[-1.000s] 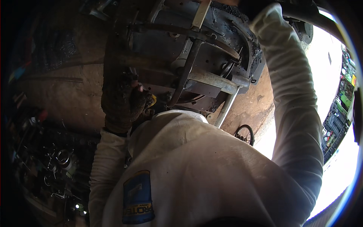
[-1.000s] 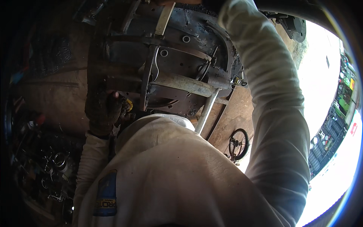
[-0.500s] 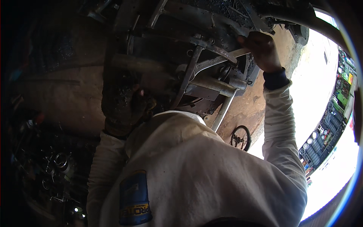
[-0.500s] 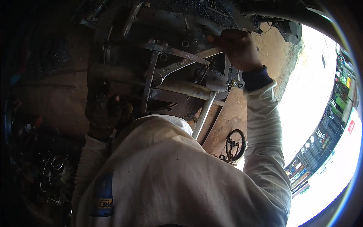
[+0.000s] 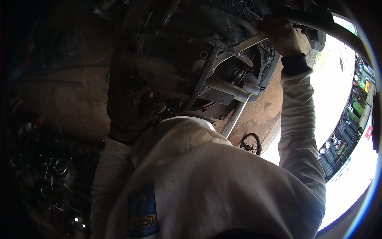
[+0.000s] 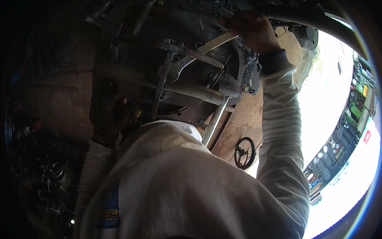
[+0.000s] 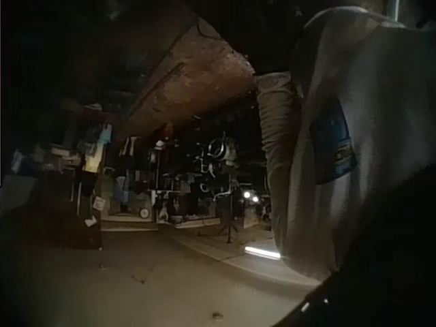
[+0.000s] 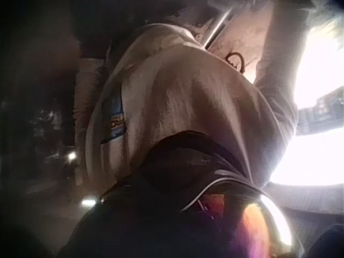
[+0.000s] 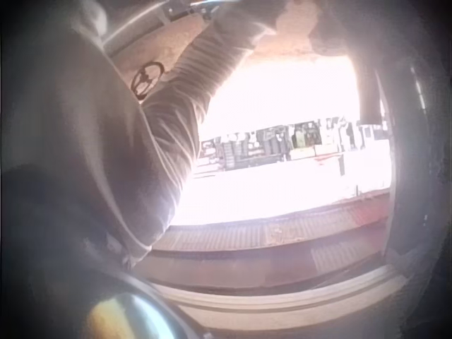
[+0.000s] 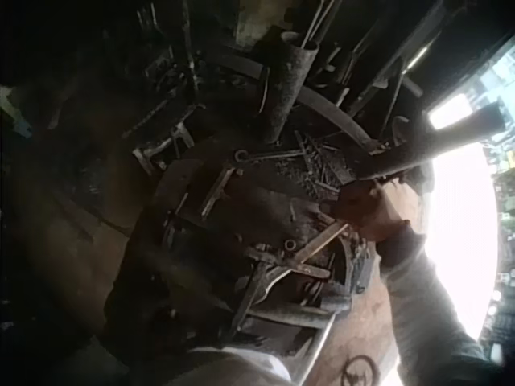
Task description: The person tightens bolts on a metal frame assembly using a wrench and a hammer. The person uses a wrench to turn bolts on a circular metal structure, occasionally striking the assembly with a hammer to adjust the fit, and then uses a smaller hand tool to adjust a fastener.
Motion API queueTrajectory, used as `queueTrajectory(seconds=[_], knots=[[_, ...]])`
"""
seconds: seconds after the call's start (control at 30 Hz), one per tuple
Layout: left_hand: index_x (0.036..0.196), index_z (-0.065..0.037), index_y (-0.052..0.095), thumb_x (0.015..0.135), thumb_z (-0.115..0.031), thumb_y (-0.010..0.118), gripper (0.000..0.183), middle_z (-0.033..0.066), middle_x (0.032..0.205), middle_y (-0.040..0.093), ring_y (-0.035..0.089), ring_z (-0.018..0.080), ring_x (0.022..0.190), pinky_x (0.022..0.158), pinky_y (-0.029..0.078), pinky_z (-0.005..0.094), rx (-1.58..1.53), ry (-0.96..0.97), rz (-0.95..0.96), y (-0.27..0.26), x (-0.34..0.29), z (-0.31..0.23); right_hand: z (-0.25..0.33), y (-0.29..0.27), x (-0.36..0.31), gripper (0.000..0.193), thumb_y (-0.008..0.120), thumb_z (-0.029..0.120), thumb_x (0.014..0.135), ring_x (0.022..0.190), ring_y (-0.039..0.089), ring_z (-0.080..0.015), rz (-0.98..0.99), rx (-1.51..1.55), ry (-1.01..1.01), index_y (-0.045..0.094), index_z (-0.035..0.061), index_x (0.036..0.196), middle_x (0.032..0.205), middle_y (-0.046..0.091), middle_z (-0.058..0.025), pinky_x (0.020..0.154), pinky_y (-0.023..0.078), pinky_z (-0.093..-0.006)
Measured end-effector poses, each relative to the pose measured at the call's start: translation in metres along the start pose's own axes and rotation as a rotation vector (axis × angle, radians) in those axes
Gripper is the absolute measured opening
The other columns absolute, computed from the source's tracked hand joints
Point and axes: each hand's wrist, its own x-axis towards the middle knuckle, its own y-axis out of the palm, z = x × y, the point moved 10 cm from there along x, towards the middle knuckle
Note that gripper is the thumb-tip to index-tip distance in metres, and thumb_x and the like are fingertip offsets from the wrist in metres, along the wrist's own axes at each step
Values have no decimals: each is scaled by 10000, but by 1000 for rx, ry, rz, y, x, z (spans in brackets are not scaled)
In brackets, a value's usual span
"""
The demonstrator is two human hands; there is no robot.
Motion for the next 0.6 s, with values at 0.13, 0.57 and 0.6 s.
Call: queueTrajectory(seconds=[0.13, 0.57, 0.6], knots=[[1080, -68, 694, 820, -156, 730, 277, 150, 1114, 676, 660, 355, 998, 830, 548, 436, -28, 3, 15, 0, -1, 2, -1, -15, -38, 355, 712, -38, 785, 571, 513, -179, 11, 30, 5, 722, 111, 1107, 686, 514, -47, 492, 441, -291], [1134, -132, 677, 803, -206, 752, 347, 94, 1138, 650, 633, 314, 1033, 846, 532, 432, -4, -12, 53, 10, -9, 11, -59, 14, 83, 152, 712, 185, 864, 633, 604, -142, 80, 607, 470, 704, 60, 779, 634, 602, -26, 589, 492, -366], [1134, -135, 676, 801, -201, 753, 348, 93, 1147, 648, 634, 312, 1034, 848, 532, 433, -27, -15, 57, 11, -6, 11, -52, 13, 92, 163, 715, 207, 864, 625, 599, -157, 149, 455, 446, 712, 56, 803, 643, 604, -29, 592, 494, -376]])
